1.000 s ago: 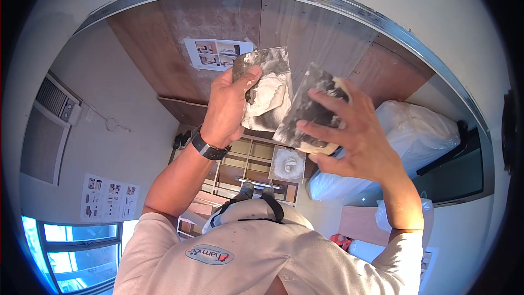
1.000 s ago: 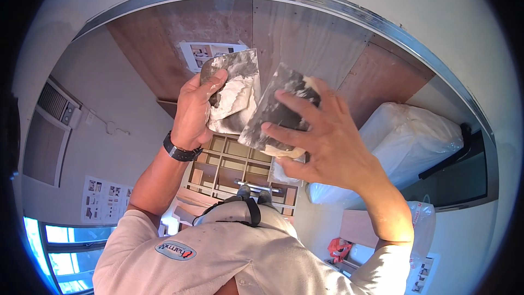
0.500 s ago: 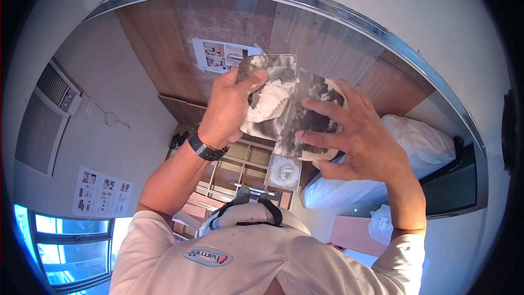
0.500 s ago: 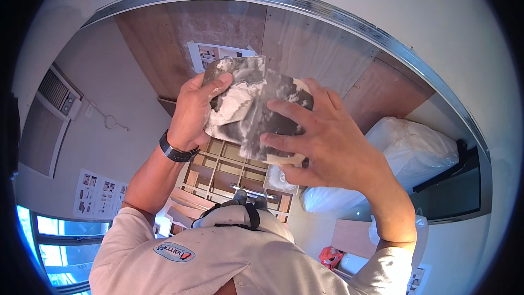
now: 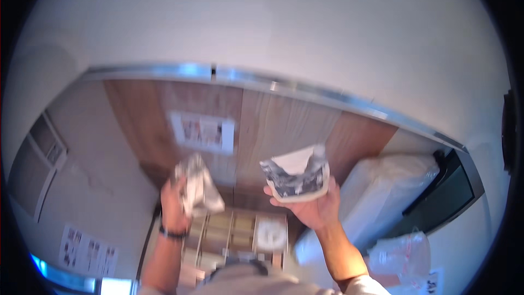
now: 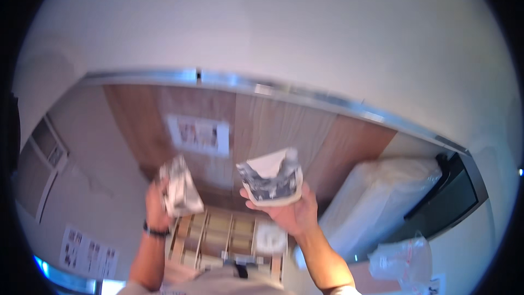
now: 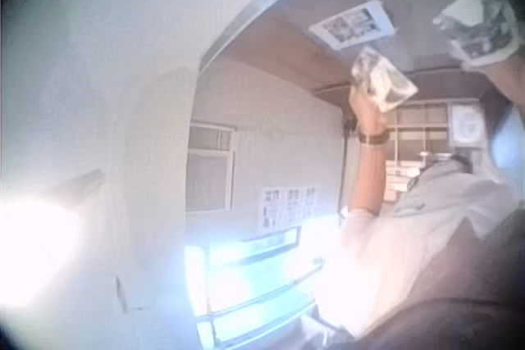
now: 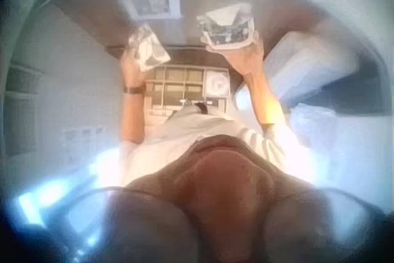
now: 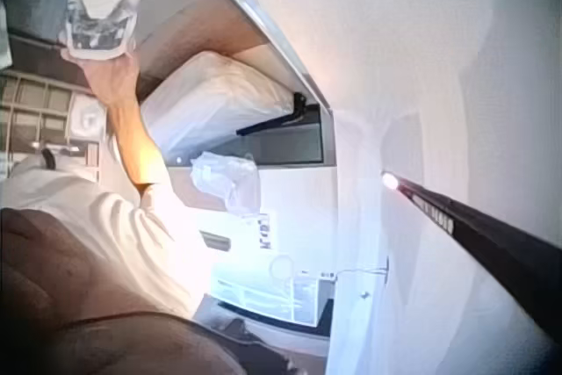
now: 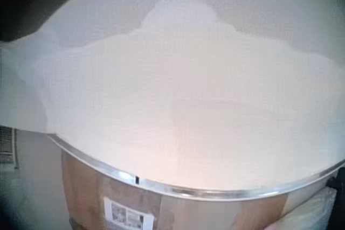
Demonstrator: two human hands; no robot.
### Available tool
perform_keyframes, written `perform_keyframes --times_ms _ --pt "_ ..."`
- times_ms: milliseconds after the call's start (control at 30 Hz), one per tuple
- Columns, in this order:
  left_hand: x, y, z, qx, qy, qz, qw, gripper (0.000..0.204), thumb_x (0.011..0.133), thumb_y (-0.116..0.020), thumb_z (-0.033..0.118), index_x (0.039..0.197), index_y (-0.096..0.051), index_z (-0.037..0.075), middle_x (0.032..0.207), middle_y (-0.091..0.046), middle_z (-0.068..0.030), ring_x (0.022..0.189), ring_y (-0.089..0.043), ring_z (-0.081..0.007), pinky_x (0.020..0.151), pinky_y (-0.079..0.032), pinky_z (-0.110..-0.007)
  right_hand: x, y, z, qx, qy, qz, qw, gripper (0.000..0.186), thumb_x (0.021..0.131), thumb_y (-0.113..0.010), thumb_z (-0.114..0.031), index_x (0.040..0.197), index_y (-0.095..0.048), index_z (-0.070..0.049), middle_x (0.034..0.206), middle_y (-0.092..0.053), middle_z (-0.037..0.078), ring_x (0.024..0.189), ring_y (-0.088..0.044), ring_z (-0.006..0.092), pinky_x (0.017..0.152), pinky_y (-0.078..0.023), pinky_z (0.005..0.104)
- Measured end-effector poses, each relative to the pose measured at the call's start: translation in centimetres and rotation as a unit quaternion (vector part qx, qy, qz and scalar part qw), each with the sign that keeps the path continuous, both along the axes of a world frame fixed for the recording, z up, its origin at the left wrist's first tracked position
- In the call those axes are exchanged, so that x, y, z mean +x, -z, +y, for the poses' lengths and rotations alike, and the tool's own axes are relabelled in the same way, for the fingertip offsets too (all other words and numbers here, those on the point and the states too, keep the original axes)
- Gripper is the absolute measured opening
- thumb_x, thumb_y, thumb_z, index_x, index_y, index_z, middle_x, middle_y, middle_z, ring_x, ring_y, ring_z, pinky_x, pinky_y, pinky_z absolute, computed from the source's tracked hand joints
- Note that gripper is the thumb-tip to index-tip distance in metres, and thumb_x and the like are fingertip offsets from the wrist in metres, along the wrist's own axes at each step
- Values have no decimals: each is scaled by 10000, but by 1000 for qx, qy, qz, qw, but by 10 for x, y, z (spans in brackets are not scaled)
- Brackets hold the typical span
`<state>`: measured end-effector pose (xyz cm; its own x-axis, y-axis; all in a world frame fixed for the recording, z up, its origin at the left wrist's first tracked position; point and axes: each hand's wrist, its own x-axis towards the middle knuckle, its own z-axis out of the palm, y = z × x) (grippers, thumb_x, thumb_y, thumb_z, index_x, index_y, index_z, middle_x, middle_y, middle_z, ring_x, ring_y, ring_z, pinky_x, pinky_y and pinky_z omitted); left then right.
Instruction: The person applies plaster to a ceiling using scrapers, smoothing the material across the surface and scraping off excess.
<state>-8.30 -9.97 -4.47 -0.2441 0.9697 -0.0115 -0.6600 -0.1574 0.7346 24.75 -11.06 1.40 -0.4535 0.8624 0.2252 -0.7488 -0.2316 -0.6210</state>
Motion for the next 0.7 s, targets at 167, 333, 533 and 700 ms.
perform_keyframes --times_ms 167,333,533,700 --pt "-8 57 -6 -39 -29 -15 999 218 1027 -597 92 1186 -687 -27 1082 -750 -103 921 -749 -226 810 -608 -362 36 -111 46 548 456 -370 596 662 870 -778 -363 1470 -590 -153 1588 -437 222 1431 -438 490 1145 -385 619" --pt "-15 71 -27 -46 -53 -5 997 287 1034 -554 167 1214 -657 -32 1095 -730 -127 952 -731 -256 820 -615 -393 13 -233 72 674 586 -449 23 507 806 -811 -280 1295 -737 -167 1601 -453 138 1460 -339 558 1177 -284 678" --pt "-45 138 -44 -133 -106 63 983 386 1064 -588 290 1279 -642 -25 1163 -707 -128 984 -700 -237 785 -621 -373 -24 -286 128 661 578 -408 -251 294 849 -701 -277 1084 -811 -139 1590 -472 93 1470 -319 582 1229 -160 699" --pt "-46 150 -48 -141 -109 83 980 364 1070 -566 271 1273 -657 -17 1155 -715 -119 960 -706 -216 755 -623 -361 -45 -304 151 646 601 -368 -291 183 892 -732 -234 1027 -822 -151 1618 -452 62 1458 -351 562 1237 -204 636"
